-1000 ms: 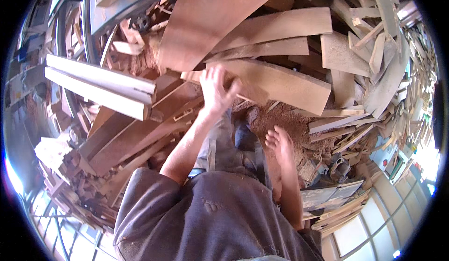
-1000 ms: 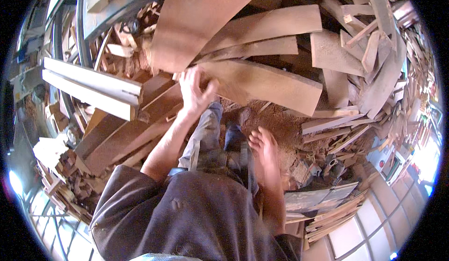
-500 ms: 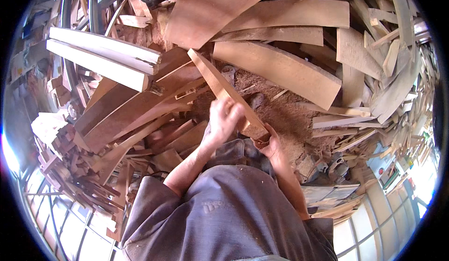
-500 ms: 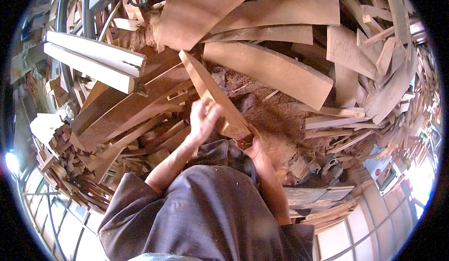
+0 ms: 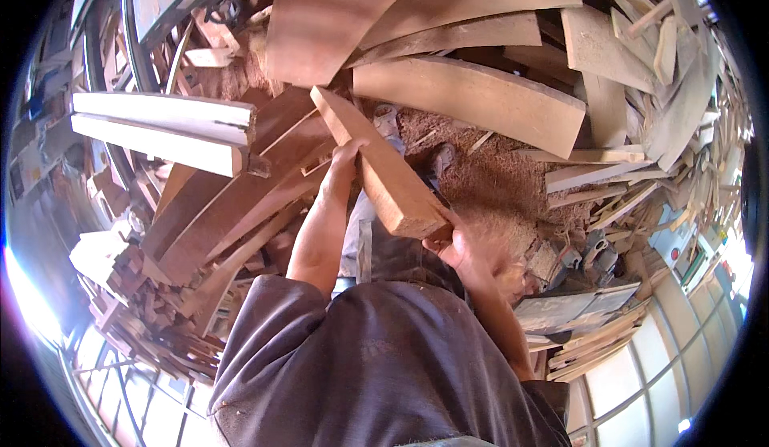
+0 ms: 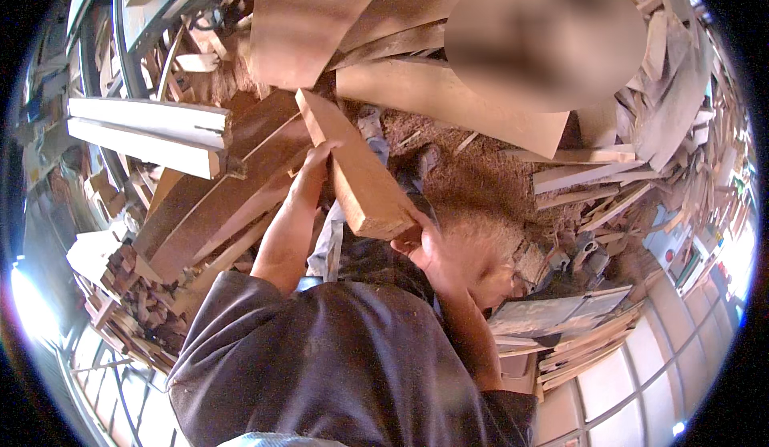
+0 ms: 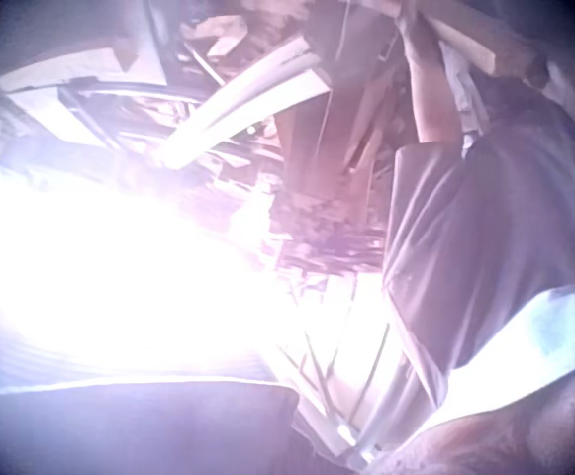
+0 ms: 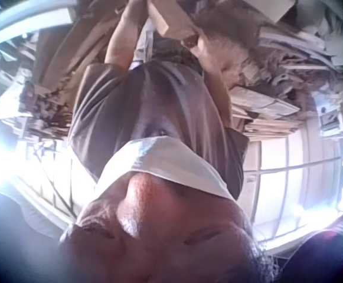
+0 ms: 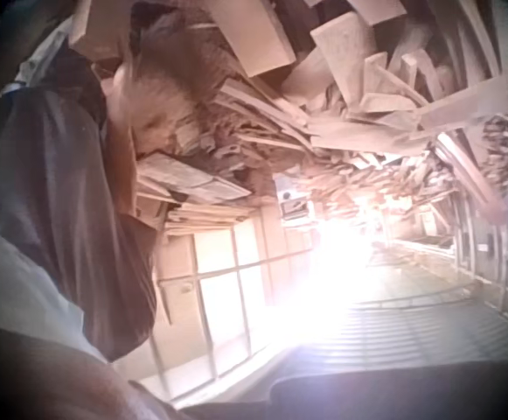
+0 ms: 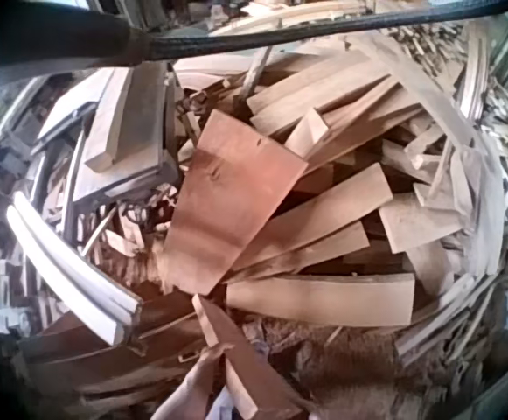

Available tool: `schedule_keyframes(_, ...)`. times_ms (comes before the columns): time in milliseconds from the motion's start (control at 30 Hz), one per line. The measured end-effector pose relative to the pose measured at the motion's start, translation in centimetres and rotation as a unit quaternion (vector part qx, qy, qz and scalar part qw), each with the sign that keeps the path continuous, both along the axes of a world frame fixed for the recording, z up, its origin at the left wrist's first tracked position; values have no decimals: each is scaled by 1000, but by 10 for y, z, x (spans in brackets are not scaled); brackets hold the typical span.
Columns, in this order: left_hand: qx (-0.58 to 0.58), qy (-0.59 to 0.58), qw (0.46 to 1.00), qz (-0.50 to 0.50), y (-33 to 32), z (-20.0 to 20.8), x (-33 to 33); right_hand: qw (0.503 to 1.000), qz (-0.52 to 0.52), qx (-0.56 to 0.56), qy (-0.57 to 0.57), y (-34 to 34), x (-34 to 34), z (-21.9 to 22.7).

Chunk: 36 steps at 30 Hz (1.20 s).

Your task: The person searches through a pile of wooden pieces, picks up and turns over various boards and blocks, measures a plank using a measuring tape, and positions a board onto a woodworking machine table.

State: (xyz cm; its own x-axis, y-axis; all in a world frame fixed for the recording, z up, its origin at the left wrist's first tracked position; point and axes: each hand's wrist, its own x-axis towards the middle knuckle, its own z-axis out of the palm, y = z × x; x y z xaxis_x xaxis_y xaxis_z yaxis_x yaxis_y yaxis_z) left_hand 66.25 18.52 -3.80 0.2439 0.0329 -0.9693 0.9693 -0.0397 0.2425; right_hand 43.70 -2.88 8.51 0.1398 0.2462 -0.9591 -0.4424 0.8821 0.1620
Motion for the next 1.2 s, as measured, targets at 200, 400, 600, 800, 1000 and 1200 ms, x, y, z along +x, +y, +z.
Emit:
schedule_keyframes(200,-209,6,969,130,24,42,-37,966,144,-206,-58,-11,42,61)
schedule_keyframes(400,-217,45,934,279,-47,105,-100,853,254,-419,-180,-116,24,128)
schedule_keyframes(600,-379,86,884,261,-109,141,-182,787,268,-503,-237,-197,-57,178)
schedule_keyframes(800,-435,136,864,213,-161,170,-258,779,268,-515,-238,-244,-152,222)
schedule_keyframes(1000,-407,179,882,153,-180,162,-323,829,175,-486,-216,-255,-244,220)
schedule_keyframes(1200,-348,171,918,85,-179,155,-350,835,166,-495,-176,-236,-303,199)
